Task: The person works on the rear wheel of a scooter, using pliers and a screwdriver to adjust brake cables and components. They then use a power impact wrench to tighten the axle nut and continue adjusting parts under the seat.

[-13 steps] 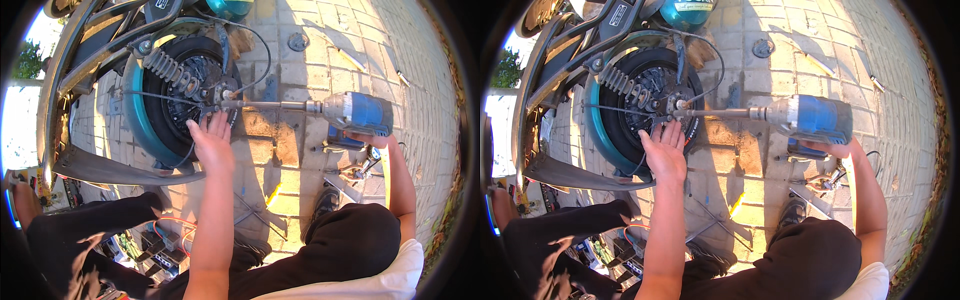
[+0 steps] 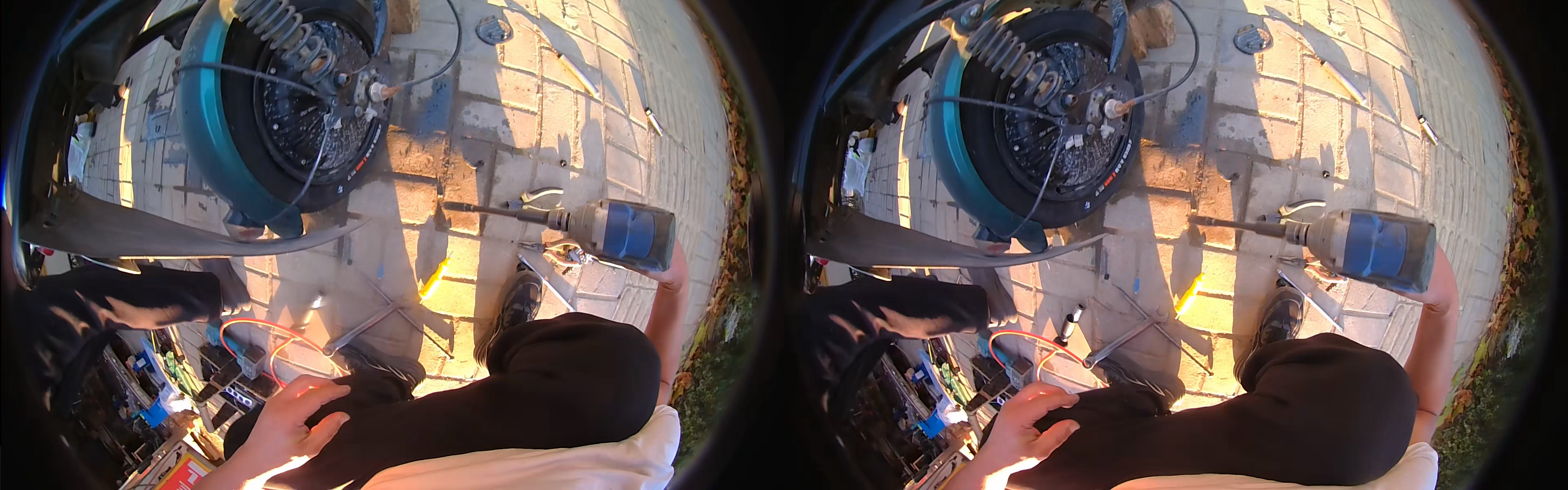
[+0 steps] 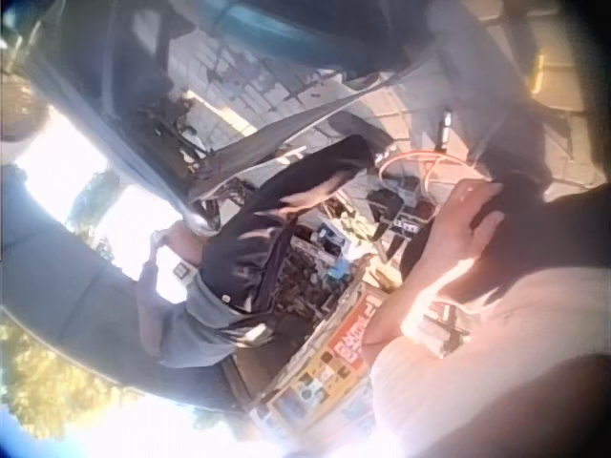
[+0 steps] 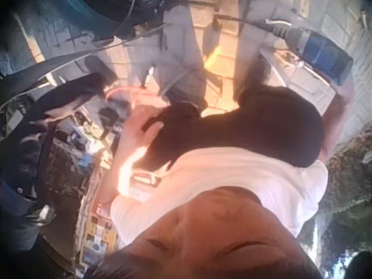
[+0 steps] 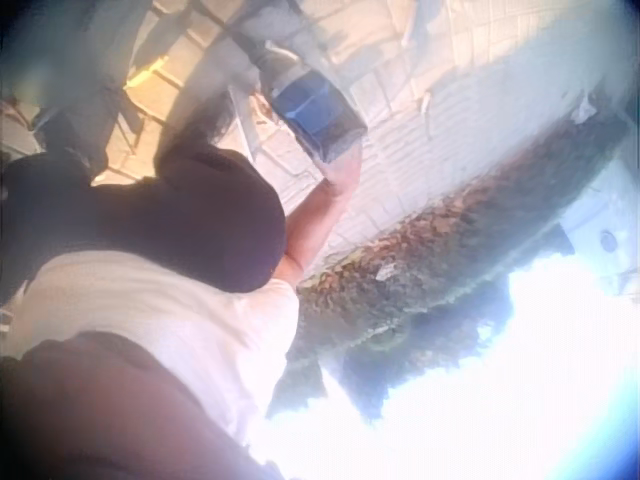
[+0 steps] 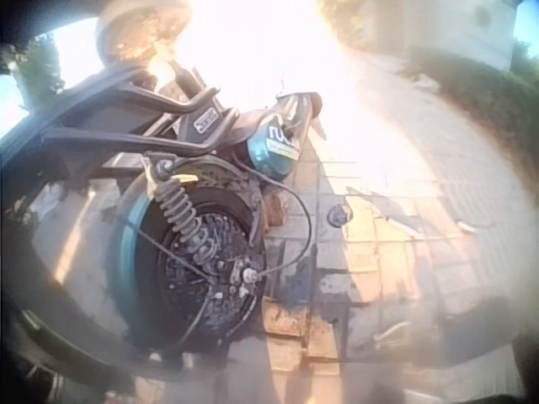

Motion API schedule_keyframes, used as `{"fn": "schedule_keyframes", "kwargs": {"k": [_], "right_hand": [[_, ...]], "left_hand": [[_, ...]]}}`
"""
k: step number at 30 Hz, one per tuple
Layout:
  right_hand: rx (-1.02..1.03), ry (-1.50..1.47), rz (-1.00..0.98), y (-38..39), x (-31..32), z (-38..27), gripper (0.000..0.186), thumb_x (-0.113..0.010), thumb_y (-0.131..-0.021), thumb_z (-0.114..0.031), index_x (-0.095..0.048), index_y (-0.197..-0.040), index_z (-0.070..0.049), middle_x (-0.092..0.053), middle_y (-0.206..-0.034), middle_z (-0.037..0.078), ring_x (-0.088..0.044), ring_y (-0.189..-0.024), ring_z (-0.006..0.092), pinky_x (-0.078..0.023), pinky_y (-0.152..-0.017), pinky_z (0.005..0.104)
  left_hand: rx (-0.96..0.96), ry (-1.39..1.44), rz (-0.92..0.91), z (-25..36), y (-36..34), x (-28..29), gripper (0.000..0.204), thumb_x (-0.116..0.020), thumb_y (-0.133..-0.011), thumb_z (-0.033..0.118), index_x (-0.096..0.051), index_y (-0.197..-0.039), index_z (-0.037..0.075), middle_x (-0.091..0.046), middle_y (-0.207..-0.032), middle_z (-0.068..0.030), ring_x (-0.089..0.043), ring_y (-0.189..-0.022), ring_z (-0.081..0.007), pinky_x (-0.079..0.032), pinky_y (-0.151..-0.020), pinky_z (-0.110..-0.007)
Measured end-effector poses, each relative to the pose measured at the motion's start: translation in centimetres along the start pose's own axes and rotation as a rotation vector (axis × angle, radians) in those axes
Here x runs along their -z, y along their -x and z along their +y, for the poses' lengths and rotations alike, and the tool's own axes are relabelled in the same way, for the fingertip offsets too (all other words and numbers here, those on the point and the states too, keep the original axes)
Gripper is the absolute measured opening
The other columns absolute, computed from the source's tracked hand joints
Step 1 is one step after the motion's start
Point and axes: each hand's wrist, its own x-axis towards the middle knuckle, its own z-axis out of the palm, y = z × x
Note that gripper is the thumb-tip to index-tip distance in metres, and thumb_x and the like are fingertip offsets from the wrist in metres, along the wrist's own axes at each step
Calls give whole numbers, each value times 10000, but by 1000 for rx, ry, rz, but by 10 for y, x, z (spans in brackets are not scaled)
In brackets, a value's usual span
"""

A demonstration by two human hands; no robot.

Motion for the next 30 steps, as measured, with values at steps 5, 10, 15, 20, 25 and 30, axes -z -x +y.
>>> {"fn": "schedule_keyframes", "kwargs": {"k": [5, 10, 15, 20, 25, 30], "right_hand": [[249, 635, -485, -29, -38, -72, 405, -697, -596, -338, -641, -840, -20, -579, -689, 136, -560, -632, 359, -450, -564, 388], [249, 787, -663, -40, -88, -150, 370, -708, -596, -290, -657, -892, -73, -614, -738, 121, -599, -676, 351, -462, -586, 425], [303, 1040, -872, -42, -136, -229, 278, -685, -617, -263, -647, -852, -121, -620, -725, 84, -625, -692, 313, -479, -580, 419], [432, 1114, -934, -16, -189, -331, 278, -662, -628, -243, -646, -883, -132, -623, -728, 76, -633, -699, 295, -492, -584, 412], [273, 962, -870, 54, -221, -475, 363, -675, -659, -288, -651, -987, -131, -643, -842, 97, -634, -780, 316, -502, -647, 414], [207, 726, -782, 99, -245, -588, 339, -676, -719, -290, -647, -995, -96, -656, -857, 138, -628, -787, 341, -505, -686, 395]], "left_hand": [[-167, 33, 141, -9, -9, -2, 207, -744, -727, 26, -676, -920, 55, -596, -755, -66, -590, -636, -180, -472, -564, -268], [-263, 72, -29, -8, -13, 14, 169, -715, -773, 78, -677, -938, 75, -564, -720, -65, -571, -621, -214, -459, -551, -294], [-226, 311, 67, -10, -12, -7, 151, -604, -877, 168, -667, -950, 51, -595, -736, -100, -585, -635, -233, -465, -574, -306], [287, 482, 313, -39, 14, -3, 359, -478, -942, 325, -641, -930, 5, -619, -730, -193, -599, -708, -349, -461, -658, -419], [576, 707, 596, -25, 152, 36, 478, -410, -959, 369, -666, -840, -17, -630, -774, -222, -625, -805, -374, -460, -750, -454], [344, 1233, 698, -47, 309, 149, 320, -431, -987, 191, -511, -1195, -40, -673, -949, -133, -636, -871, -172, -479, -815, -301]]}}
